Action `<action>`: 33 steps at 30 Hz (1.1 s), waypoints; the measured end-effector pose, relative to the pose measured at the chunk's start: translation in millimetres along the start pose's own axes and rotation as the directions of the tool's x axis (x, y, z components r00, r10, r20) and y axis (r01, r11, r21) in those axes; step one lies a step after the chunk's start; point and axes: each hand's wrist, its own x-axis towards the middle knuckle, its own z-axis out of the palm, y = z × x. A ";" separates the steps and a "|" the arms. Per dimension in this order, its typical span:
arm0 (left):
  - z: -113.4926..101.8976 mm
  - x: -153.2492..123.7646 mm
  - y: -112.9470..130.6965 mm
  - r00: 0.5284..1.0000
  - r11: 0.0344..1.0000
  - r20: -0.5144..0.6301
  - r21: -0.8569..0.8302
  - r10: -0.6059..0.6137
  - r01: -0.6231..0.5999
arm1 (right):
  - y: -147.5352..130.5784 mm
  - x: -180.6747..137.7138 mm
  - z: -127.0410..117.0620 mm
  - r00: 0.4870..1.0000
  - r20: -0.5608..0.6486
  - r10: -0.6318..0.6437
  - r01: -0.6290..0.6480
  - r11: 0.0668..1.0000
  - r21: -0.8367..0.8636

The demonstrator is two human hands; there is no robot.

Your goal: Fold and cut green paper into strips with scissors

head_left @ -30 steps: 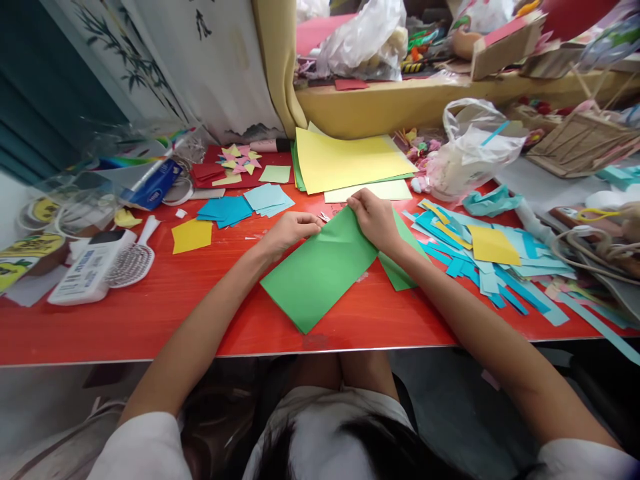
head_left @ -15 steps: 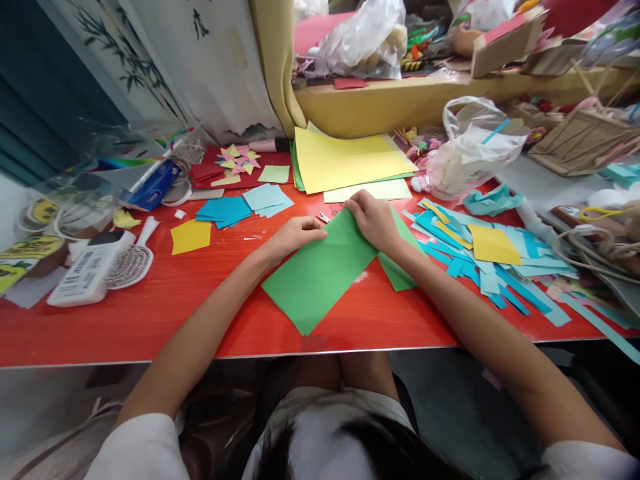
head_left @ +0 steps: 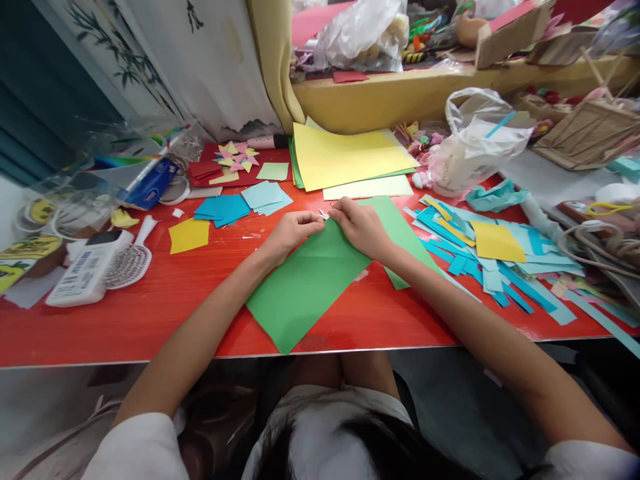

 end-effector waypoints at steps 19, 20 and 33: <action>-5.4 0.8 2.6 0.999 0.998 0.030 0.065 0.018 -0.020 | 42.0 15.7 -24.7 0.987 -0.159 0.011 -0.041 0.982 -0.186; -5.7 1.0 2.8 0.999 0.997 0.030 0.071 0.012 -0.014 | 44.4 16.2 -26.0 0.985 -0.169 0.020 -0.054 0.978 -0.200; -8.1 2.0 2.5 0.999 0.993 0.034 0.114 -0.028 0.024 | 78.0 20.4 -43.8 0.952 -0.299 0.063 -0.162 0.934 -0.318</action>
